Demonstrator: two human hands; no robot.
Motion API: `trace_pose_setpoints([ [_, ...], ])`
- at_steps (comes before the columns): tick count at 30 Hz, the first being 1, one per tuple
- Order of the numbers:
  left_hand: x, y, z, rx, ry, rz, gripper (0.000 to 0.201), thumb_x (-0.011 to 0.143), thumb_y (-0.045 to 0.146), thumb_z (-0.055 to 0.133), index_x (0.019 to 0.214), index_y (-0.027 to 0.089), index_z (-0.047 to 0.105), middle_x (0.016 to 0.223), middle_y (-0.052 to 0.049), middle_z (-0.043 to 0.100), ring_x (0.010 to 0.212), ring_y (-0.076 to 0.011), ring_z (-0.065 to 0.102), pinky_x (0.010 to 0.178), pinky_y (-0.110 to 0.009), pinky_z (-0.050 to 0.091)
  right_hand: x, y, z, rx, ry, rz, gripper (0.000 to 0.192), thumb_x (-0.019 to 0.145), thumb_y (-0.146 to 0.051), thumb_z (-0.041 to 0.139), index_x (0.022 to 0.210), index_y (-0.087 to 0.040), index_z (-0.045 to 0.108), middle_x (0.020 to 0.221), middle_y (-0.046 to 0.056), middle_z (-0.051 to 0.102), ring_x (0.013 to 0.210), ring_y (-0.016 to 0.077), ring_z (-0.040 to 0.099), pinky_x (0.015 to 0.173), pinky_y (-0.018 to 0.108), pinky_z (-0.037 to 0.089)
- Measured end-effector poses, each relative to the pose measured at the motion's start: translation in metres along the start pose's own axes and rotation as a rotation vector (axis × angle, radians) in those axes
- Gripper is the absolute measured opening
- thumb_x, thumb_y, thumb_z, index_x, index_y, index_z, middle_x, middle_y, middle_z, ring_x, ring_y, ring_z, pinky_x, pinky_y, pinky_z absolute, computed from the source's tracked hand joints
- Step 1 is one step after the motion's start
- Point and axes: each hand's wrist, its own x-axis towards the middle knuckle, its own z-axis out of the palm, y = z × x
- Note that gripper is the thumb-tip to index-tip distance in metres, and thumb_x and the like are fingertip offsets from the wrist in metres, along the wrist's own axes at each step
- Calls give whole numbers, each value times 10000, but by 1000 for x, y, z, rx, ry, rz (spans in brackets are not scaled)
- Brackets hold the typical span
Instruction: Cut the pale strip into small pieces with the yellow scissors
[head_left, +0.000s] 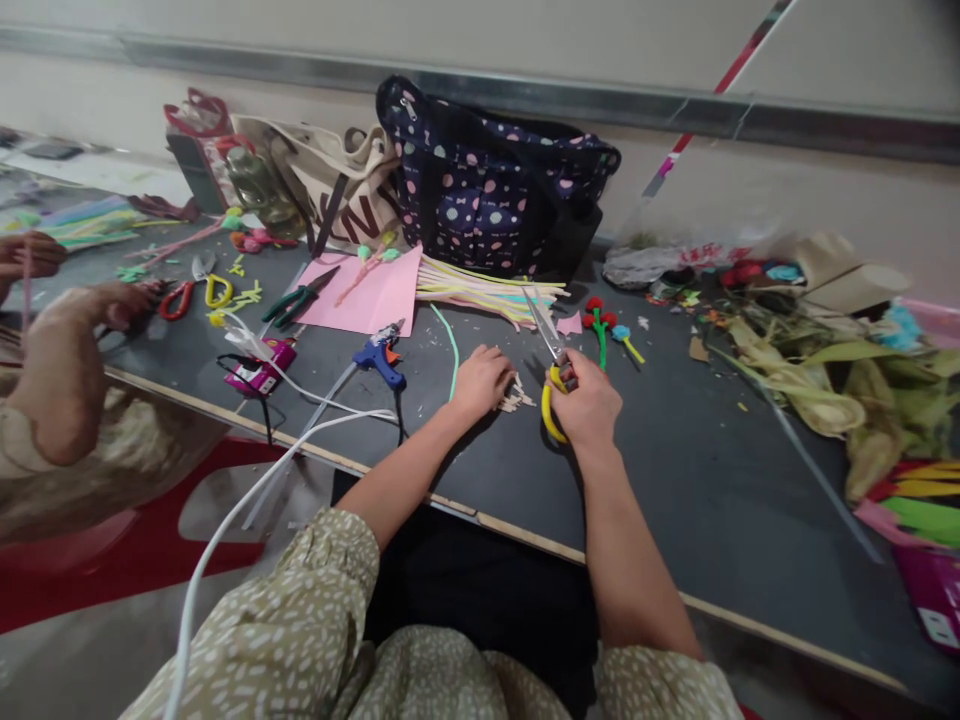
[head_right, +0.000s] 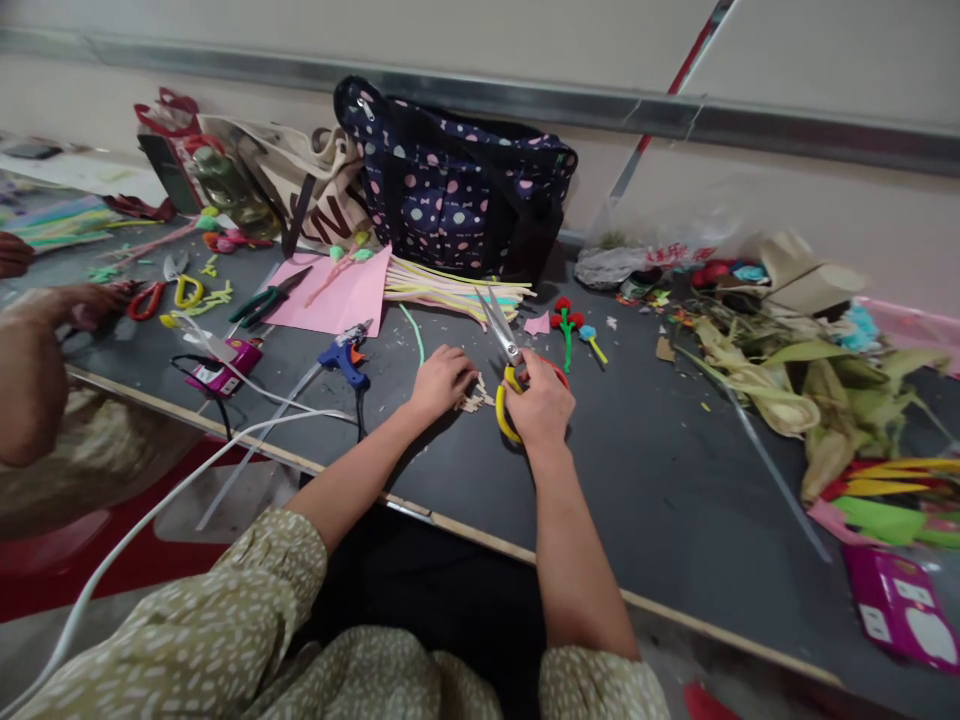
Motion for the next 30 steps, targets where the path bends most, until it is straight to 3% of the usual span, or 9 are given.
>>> trace_pose_setpoints([
  [3,1,0,-3,-210,79,-126,128,867,252,570,821,204,680,868,-44,678,888,-195,571,797,-319,430,0,0,0,2,6,-1,317,777,-348,558,1076,-268,629,823,-6,646,808,161,601,667,269,395],
  [6,3,-2,0,-481,87,-247,96,832,222,595,771,202,667,781,-16,680,768,-156,595,712,-280,432,0,0,0,-4,0,2,305,780,-346,555,1065,-268,633,819,-7,650,796,163,601,664,270,394],
  [9,5,-4,5,-782,116,-326,101,811,256,616,751,181,648,706,-8,659,648,-125,575,632,-251,422,0,-2,0,-1,-11,3,305,775,-341,560,1060,-267,638,822,-4,653,804,164,602,668,272,397],
  [12,6,-6,6,-920,196,-369,77,795,243,631,825,174,647,728,-6,654,647,-115,577,639,-241,432,0,-2,0,9,-13,14,320,772,-341,559,1071,-261,638,839,2,659,809,163,599,680,276,405],
  [16,3,-6,1,-668,194,-257,201,833,155,567,1001,202,666,878,-30,669,803,-142,605,762,-273,460,1,-1,-2,33,-8,35,318,777,-340,552,1073,-263,636,845,2,662,808,162,603,696,281,418],
  [19,0,-3,-4,-382,126,-104,241,872,112,481,954,202,689,934,-63,661,923,-183,590,839,-313,455,1,-1,-3,25,-8,36,311,774,-342,557,1064,-267,637,834,1,661,804,166,604,683,279,413],
  [22,-1,-1,-6,-227,78,-45,258,876,99,451,902,198,688,953,-74,647,942,-200,570,831,-321,453,1,-2,-2,15,-7,17,302,775,-326,561,1062,-268,633,835,-3,660,815,162,605,684,273,406],
  [27,-2,-1,-5,-218,-45,73,253,863,95,461,885,211,684,937,-50,685,921,-191,565,843,-324,441,1,-1,-1,2,-13,1,290,781,-327,561,1058,-267,626,834,-1,663,835,170,608,681,273,405],
  [30,-2,-2,-6,-286,-72,46,262,843,78,470,870,220,689,859,-33,697,868,-181,576,831,-325,446,1,-1,-1,-11,-12,8,300,781,-330,568,1070,-270,626,844,2,669,844,176,614,679,275,407],
])
